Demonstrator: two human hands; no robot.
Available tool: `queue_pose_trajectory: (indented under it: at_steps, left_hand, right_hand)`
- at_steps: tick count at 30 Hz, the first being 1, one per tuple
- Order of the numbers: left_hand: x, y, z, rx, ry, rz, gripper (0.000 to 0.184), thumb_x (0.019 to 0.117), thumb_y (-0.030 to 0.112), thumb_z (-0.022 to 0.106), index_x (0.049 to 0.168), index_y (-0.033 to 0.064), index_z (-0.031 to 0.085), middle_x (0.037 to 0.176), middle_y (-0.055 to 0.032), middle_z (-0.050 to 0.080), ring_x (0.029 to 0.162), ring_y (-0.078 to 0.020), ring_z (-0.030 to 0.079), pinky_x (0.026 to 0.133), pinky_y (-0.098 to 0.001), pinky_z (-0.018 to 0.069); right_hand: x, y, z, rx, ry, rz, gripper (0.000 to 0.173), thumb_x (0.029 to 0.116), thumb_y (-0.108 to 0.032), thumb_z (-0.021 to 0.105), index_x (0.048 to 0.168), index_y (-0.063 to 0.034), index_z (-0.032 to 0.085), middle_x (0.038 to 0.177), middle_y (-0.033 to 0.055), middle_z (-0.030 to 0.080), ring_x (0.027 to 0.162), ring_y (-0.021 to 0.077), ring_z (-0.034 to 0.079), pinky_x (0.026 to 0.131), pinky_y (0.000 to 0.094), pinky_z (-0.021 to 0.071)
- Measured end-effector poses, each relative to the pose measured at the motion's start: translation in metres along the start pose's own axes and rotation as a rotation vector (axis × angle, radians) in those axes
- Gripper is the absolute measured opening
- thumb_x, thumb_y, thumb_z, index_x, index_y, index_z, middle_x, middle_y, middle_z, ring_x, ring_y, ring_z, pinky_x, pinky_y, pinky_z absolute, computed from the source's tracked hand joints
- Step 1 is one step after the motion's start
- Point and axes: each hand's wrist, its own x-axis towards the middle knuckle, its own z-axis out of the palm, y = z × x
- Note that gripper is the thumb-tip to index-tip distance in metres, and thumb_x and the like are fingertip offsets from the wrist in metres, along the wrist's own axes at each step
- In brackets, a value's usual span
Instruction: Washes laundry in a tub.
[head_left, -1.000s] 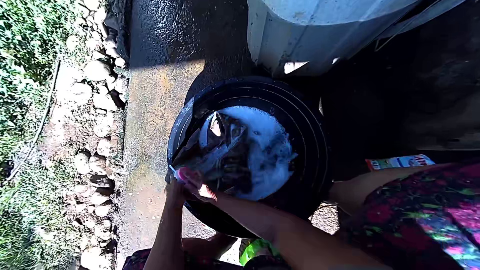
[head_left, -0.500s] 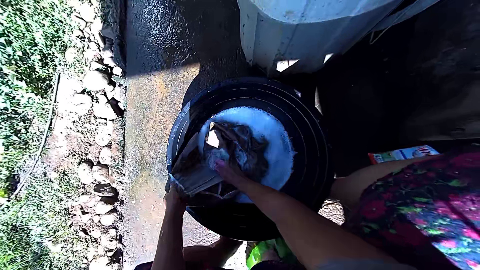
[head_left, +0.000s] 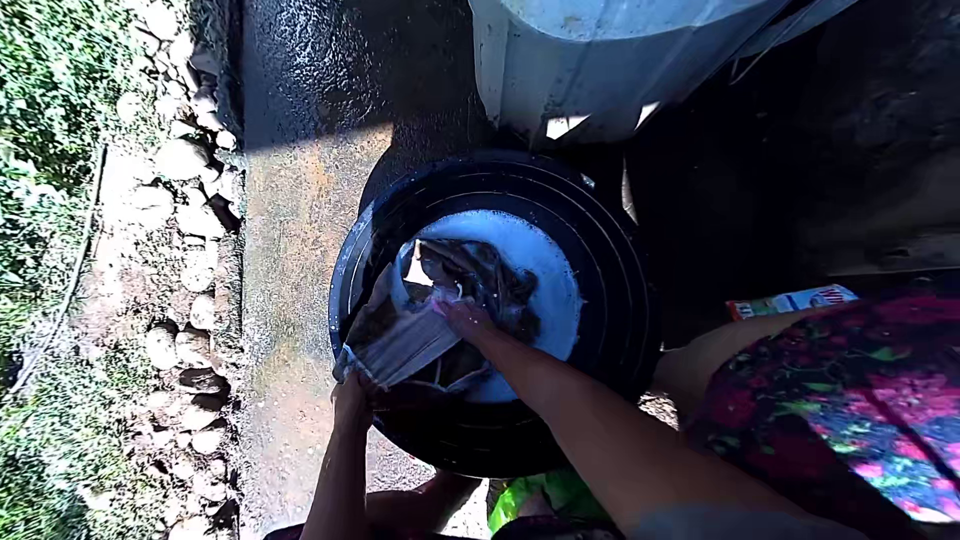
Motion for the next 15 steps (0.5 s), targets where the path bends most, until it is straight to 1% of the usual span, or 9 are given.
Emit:
queue_pose_trajectory:
  at_steps: [1, 3, 5, 7, 9, 10, 11, 13, 15]
  left_hand:
    - [0.0, -0.001, 0.001, -0.008, -0.013, 0.0, 0.04, 0.1123, 0.031, 0.037, 0.128, -0.0029, 0.051, 0.099, -0.014, 0.058, 0.082, -0.0189, 0.06, 0.075, -0.0388, 0.0528]
    - [0.002, -0.002, 0.003, -0.015, -0.033, 0.005, 0.043, 0.1128, 0.031, 0.035, 0.132, -0.0039, 0.05, 0.109, -0.0178, 0.06, 0.092, -0.0214, 0.062, 0.083, -0.0412, 0.0533]
    - [0.003, -0.003, 0.008, -0.038, -0.055, 0.004, 0.045, 0.1131, 0.03, 0.035, 0.138, -0.0047, 0.048, 0.122, -0.0224, 0.061, 0.106, -0.0258, 0.063, 0.093, -0.0449, 0.0528]
    - [0.003, -0.003, 0.013, 0.004, 0.014, 0.013, 0.042, 0.1127, 0.029, 0.036, 0.13, -0.0053, 0.053, 0.112, -0.0214, 0.062, 0.097, -0.0264, 0.063, 0.086, -0.0462, 0.0531]
    - [0.001, 0.001, 0.012, 0.031, 0.078, 0.007, 0.045, 0.1132, 0.032, 0.034, 0.131, -0.0059, 0.052, 0.109, -0.0212, 0.06, 0.093, -0.0269, 0.061, 0.084, -0.0467, 0.0516]
    - [0.001, 0.003, 0.012, 0.015, 0.088, 0.008, 0.045, 0.1135, 0.033, 0.032, 0.131, -0.004, 0.049, 0.103, -0.0171, 0.056, 0.086, -0.0234, 0.058, 0.078, -0.0434, 0.0514]
    - [0.002, 0.004, 0.01, -0.009, 0.089, 0.013, 0.044, 0.1134, 0.033, 0.031, 0.132, -0.0036, 0.047, 0.103, -0.0163, 0.055, 0.085, -0.0225, 0.058, 0.077, -0.0425, 0.0516]
    - [0.005, 0.001, 0.007, -0.042, 0.068, 0.015, 0.046, 0.1133, 0.032, 0.033, 0.138, -0.0048, 0.045, 0.118, -0.0217, 0.057, 0.099, -0.0263, 0.06, 0.087, -0.0457, 0.0523]
    - [0.004, -0.003, 0.006, -0.047, 0.033, 0.019, 0.046, 0.1135, 0.031, 0.032, 0.141, -0.0049, 0.044, 0.126, -0.0236, 0.056, 0.109, -0.0278, 0.06, 0.093, -0.0461, 0.0513]
  right_hand:
    - [0.002, 0.002, -0.012, 0.008, 0.034, 0.081, 0.05, 0.1101, -0.026, 0.042, 0.159, -0.0164, 0.04, 0.152, 0.0319, 0.045, 0.139, 0.049, 0.046, 0.114, 0.0631, 0.0368]
    - [-0.005, -0.029, -0.012, 0.171, 0.125, 0.175, 0.052, 0.1087, -0.029, 0.045, 0.157, -0.0103, 0.042, 0.151, 0.035, 0.042, 0.139, 0.0487, 0.046, 0.114, 0.0578, 0.0395]
    - [-0.037, -0.082, 0.018, 0.415, 0.171, 0.032, 0.055, 0.1057, -0.027, 0.05, 0.156, -0.0074, 0.043, 0.146, 0.0349, 0.047, 0.133, 0.0456, 0.052, 0.112, 0.05, 0.0446]
    - [-0.073, -0.116, 0.062, 0.59, 0.128, -0.191, 0.055, 0.1048, -0.023, 0.054, 0.155, -0.003, 0.044, 0.142, 0.0383, 0.049, 0.128, 0.0473, 0.055, 0.111, 0.0493, 0.0449]
    - [-0.082, -0.099, 0.078, 0.417, 0.036, -0.211, 0.055, 0.1063, -0.028, 0.052, 0.157, -0.0091, 0.042, 0.145, 0.0382, 0.047, 0.131, 0.0496, 0.053, 0.111, 0.0547, 0.0442]
    - [-0.074, -0.074, 0.069, 0.259, -0.051, -0.155, 0.056, 0.1079, -0.032, 0.049, 0.161, -0.0155, 0.037, 0.151, 0.037, 0.041, 0.136, 0.0511, 0.048, 0.111, 0.0597, 0.0421]
    - [-0.062, -0.044, 0.056, 0.131, -0.096, -0.115, 0.056, 0.1087, -0.033, 0.048, 0.162, -0.0181, 0.035, 0.153, 0.0371, 0.037, 0.138, 0.0539, 0.044, 0.11, 0.0647, 0.0404]
    - [-0.043, 0.012, 0.023, -0.056, -0.08, -0.079, 0.054, 0.1091, -0.028, 0.047, 0.161, -0.0171, 0.036, 0.154, 0.0378, 0.036, 0.14, 0.0573, 0.039, 0.11, 0.0686, 0.0371]
    - [-0.034, 0.028, -0.002, -0.092, -0.028, 0.047, 0.054, 0.109, -0.025, 0.045, 0.161, -0.0167, 0.035, 0.155, 0.0365, 0.036, 0.141, 0.0553, 0.039, 0.112, 0.0668, 0.0356]
